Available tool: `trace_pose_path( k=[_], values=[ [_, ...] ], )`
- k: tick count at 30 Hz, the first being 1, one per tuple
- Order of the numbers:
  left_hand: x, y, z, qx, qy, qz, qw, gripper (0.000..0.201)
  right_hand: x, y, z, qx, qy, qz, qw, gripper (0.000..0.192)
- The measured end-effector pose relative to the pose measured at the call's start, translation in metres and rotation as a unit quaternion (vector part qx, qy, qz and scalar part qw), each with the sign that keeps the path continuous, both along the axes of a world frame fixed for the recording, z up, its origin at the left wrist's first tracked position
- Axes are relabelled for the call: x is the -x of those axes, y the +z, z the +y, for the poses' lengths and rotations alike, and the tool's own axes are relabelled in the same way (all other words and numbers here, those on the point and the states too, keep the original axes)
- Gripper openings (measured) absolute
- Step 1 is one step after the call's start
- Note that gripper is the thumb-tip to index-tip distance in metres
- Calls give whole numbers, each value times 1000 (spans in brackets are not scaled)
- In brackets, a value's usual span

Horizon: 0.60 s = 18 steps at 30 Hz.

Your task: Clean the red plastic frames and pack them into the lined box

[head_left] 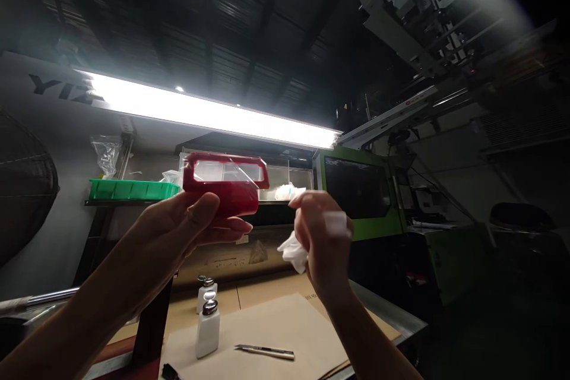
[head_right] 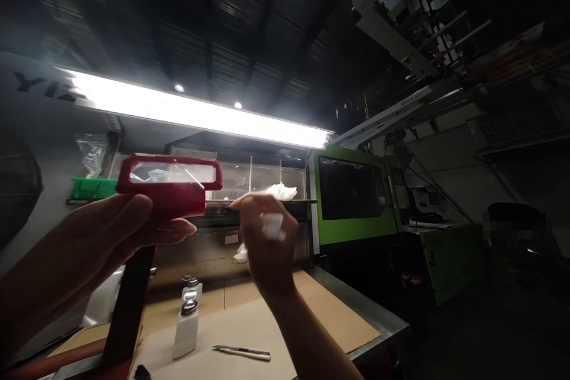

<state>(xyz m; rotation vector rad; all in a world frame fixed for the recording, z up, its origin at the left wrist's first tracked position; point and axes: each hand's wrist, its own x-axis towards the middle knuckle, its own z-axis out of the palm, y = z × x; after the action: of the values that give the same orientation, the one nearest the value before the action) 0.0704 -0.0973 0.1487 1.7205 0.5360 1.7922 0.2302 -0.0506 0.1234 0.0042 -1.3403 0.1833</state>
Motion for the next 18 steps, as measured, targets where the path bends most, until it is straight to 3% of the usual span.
trace_pose_path(
  k=[1,3,5,6,11,13,16,18],
  values=[
    [0,0,0,-8,14,20,1000,28,0,-6,-2,-74,-91,-52,992,11],
    [1,0,1,-26,41,65,997,27,2,-16,-3,-220,-249,-177,926,25],
    [1,-1,3,-20,53,70,996,28,6,-21,1,-303,-348,-243,854,38],
    [2,-2,4,-19,56,78,995,29,8,-21,5,-312,-378,-244,837,42],
    [4,-4,8,-11,48,111,993,31,2,-12,27,-268,-452,-203,826,60],
    [5,-5,8,8,59,111,992,32,-5,-10,30,-223,-482,-149,834,62],
    [5,-8,9,35,77,103,991,34,-10,-17,29,-170,-479,-90,857,66],
    [5,-11,12,50,78,94,991,36,-6,-27,26,-207,-455,-128,856,69]
  ],
)
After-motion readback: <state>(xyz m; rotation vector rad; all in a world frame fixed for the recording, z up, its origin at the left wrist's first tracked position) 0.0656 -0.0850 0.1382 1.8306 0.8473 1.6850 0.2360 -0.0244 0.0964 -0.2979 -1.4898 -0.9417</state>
